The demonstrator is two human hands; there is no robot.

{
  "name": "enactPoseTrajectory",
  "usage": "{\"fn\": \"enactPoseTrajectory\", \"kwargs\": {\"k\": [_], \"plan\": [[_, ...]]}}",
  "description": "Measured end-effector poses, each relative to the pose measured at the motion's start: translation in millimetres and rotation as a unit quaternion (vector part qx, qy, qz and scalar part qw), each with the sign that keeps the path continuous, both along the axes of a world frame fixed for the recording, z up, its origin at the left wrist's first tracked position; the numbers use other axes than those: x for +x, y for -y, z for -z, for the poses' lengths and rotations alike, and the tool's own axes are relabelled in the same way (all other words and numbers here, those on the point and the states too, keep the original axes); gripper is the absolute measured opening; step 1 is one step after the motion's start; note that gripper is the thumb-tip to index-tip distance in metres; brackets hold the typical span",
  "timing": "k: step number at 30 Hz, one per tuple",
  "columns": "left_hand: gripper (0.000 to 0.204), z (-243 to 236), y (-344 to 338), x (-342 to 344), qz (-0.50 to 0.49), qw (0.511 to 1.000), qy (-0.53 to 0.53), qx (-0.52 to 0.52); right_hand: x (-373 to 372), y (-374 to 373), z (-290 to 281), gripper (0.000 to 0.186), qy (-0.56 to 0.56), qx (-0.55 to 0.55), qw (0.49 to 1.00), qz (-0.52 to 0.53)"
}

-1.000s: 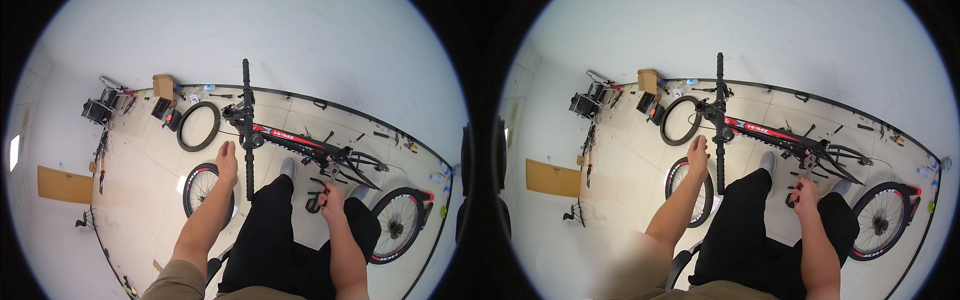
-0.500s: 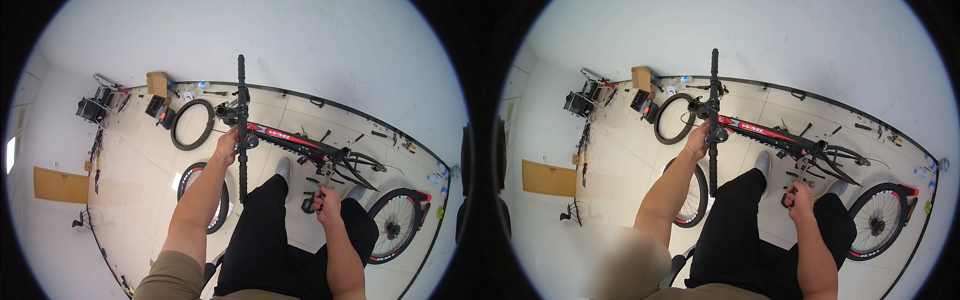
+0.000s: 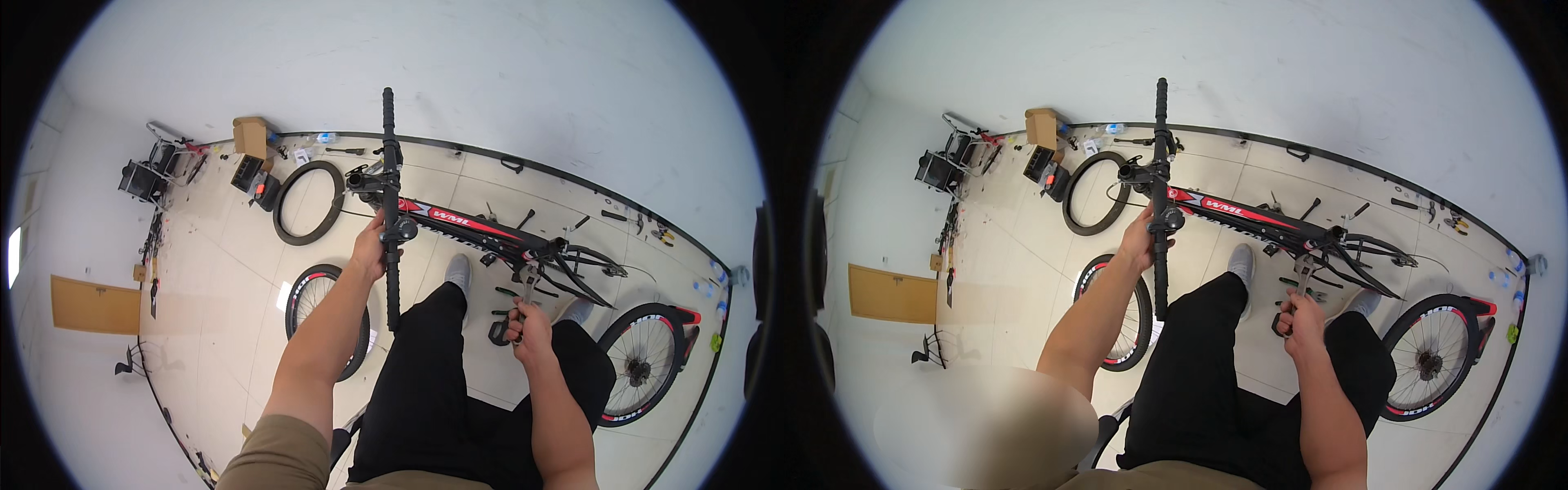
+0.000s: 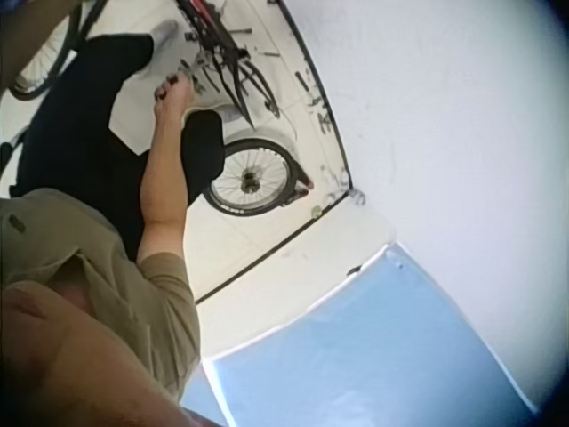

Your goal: The person uses a hex key to tighten bolts on the bicycle seat post clamp. They then rotate the handlebars to check alignment.

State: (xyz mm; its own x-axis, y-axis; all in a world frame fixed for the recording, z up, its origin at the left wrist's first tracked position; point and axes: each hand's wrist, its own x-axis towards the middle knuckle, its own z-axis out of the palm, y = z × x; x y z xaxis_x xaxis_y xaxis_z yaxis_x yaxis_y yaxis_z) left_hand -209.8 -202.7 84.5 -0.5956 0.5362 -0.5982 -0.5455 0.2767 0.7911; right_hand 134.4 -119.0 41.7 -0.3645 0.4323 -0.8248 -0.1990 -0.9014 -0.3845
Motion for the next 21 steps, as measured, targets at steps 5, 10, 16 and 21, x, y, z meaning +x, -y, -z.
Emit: {"fn": "enactPoseTrajectory", "kwargs": {"k": [5,10,16,21], "plan": [[0.046,12,34,23,0.009,0.999,-0.022,-0.029,-4,2,-3,0.021,0.01,-0.009,1.0,0.002],[0.054,1,65,68,0.006,0.992,-0.118,-0.048,-3,4,-1,0.018,-0.006,0.027,1.0,-0.003],[0.067,0,96,116,0.117,0.901,-0.374,-0.185,-6,16,2,0.022,0.053,0.279,0.959,0.012],[0.052,13,119,104,0.021,0.867,-0.45,-0.214,11,21,-4,0.024,0.117,0.308,0.943,-0.045]]}}
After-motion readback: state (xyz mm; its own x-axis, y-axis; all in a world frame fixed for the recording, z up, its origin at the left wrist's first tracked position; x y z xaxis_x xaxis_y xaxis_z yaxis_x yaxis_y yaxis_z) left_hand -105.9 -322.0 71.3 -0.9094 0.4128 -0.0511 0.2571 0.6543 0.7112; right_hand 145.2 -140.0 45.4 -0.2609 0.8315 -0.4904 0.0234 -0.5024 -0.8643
